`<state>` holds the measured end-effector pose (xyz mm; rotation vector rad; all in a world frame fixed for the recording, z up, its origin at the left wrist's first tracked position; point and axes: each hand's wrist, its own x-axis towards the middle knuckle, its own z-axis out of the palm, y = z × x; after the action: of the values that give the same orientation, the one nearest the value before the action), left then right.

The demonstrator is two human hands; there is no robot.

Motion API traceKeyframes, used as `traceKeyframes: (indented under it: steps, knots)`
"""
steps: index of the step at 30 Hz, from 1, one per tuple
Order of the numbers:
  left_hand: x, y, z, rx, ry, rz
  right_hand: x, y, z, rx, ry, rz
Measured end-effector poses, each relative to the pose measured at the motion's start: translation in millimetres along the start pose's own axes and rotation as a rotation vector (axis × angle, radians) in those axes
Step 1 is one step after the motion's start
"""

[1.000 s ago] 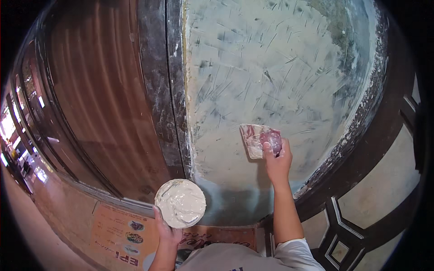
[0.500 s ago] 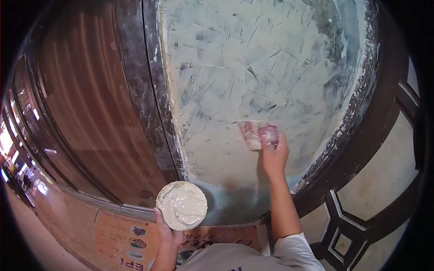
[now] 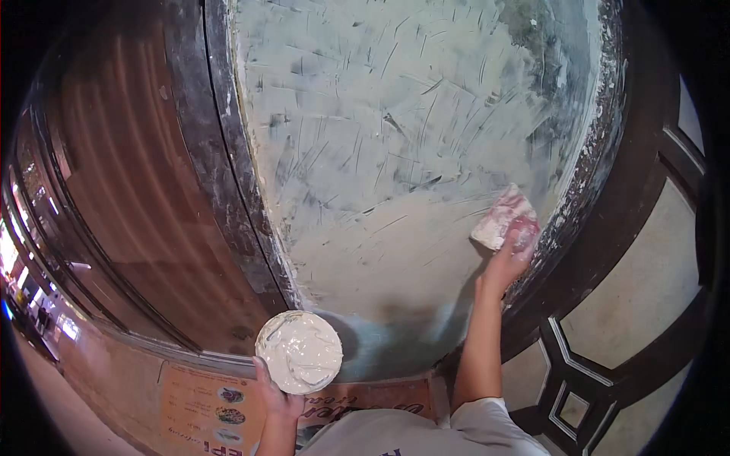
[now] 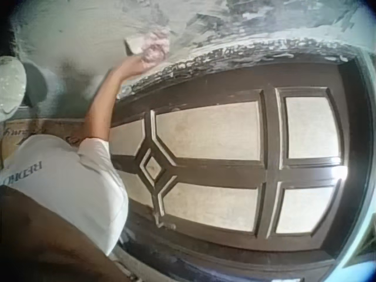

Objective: The person applies white plaster from a small container onto a wall surface using a flexible hand spreader, smoothing the material in multiple directions across a circular area.

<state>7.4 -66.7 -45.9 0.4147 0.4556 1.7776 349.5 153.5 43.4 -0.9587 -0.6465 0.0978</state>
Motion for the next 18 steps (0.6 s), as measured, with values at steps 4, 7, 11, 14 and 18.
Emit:
traceKeyframes:
  steps: [4,7,11,14,18]
  knots:
    - [5,-7,3,0.027,-0.003,-0.001,-14,-16,-4,0.066,-0.189,-0.115]
    - [7,-14,7,0.061,0.035,-0.009,-34,-24,1,-0.219,-0.570,-0.207]
    - [11,-28,16,0.062,0.039,-0.040,29,-3,-6,0.205,-0.054,0.072]
    - [13,-37,26,0.059,0.015,-0.054,66,-8,-37,0.447,0.056,0.220]
    - [17,-55,34,0.054,0.006,-0.074,29,4,-47,0.259,-0.199,0.252]
